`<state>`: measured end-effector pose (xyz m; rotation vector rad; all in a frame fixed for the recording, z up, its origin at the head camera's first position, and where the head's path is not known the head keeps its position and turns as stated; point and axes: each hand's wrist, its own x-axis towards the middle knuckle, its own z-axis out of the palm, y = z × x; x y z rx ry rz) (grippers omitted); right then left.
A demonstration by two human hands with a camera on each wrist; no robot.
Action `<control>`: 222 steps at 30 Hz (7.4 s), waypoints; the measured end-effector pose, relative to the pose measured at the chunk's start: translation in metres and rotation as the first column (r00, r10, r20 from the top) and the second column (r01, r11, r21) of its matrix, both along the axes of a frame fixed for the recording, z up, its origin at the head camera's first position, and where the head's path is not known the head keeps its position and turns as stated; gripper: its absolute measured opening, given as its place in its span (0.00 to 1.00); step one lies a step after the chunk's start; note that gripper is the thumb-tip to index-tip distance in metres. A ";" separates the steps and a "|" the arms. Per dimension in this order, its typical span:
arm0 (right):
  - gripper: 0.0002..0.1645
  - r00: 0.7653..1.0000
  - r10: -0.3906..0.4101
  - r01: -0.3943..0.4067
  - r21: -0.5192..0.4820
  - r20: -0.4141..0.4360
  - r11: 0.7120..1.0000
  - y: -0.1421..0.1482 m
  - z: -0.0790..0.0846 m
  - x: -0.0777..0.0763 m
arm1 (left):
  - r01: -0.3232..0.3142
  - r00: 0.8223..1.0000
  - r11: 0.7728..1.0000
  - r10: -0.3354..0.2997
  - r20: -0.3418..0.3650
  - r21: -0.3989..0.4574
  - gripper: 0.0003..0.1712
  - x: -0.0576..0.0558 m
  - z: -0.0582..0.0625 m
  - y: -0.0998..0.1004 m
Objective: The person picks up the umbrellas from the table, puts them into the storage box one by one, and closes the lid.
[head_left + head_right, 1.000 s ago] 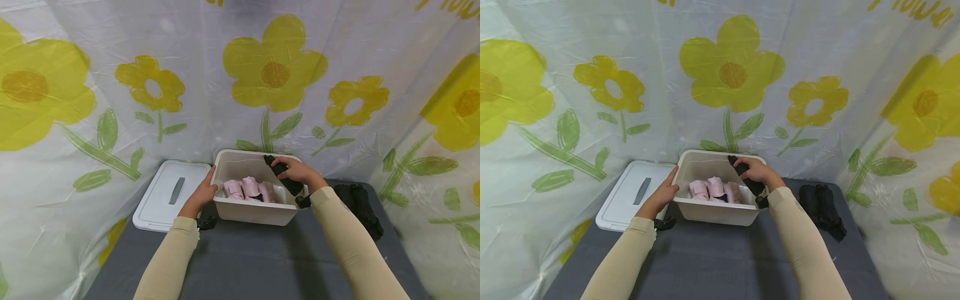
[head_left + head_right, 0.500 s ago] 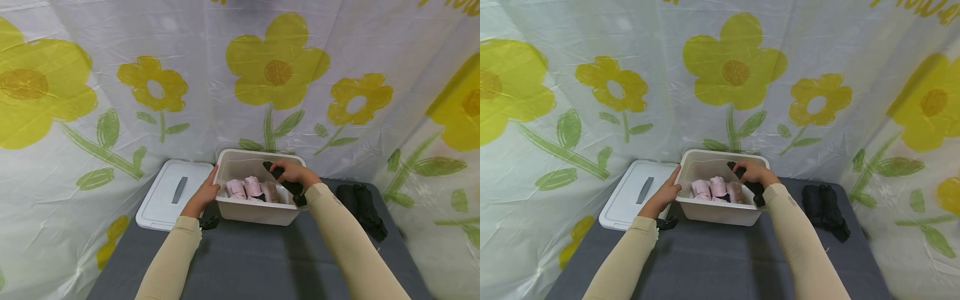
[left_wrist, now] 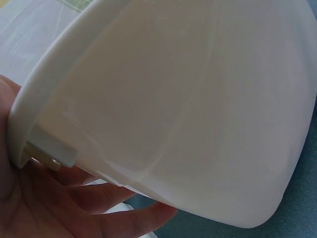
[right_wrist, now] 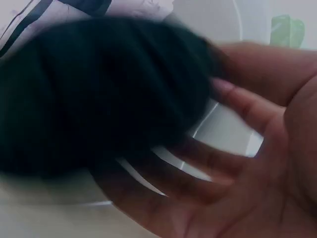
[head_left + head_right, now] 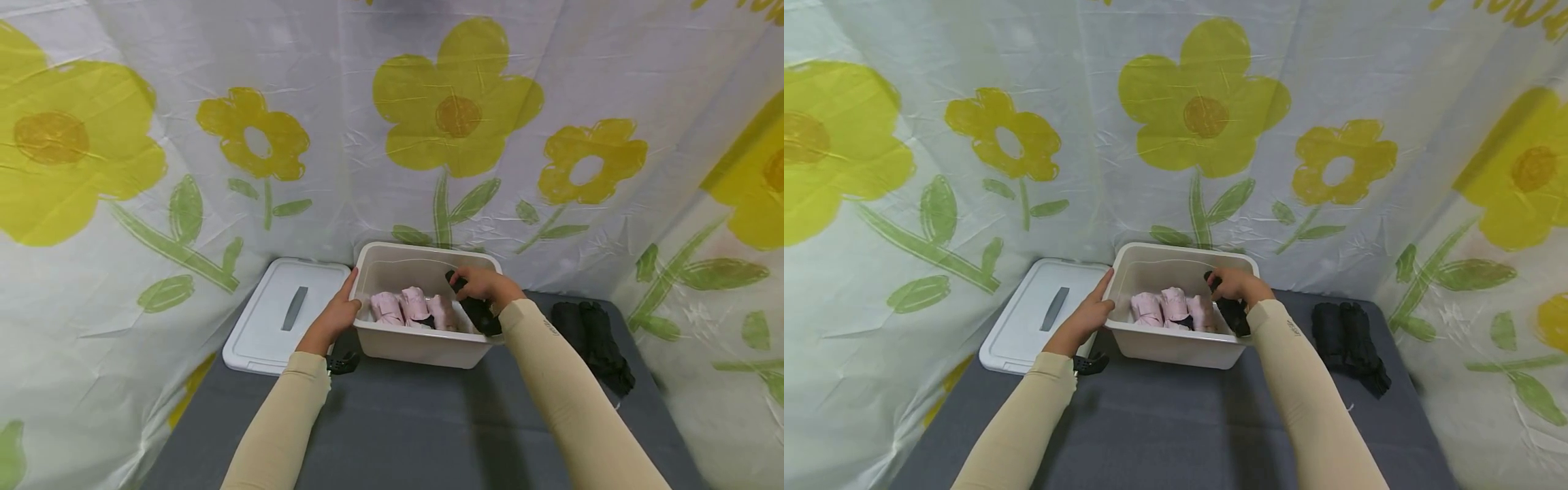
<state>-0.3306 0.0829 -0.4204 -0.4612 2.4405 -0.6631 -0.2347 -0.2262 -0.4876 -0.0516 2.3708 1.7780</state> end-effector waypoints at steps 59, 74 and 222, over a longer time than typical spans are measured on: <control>0.13 0.990 0.016 -0.073 -0.410 -0.142 0.909 0.076 0.024 0.038 | 0.040 0.997 0.999 -0.039 0.062 -0.016 0.46 -0.005 0.001 -0.003; 0.17 0.990 -0.078 0.016 -0.464 -0.115 0.886 0.106 0.012 0.038 | 0.071 0.993 0.997 -0.069 0.094 -0.017 0.47 -0.006 0.005 -0.004; 0.37 0.874 -0.458 0.426 -0.200 -0.162 0.882 0.275 -0.060 0.076 | 0.004 0.997 1.000 -0.004 0.074 -0.004 0.47 -0.002 0.000 0.000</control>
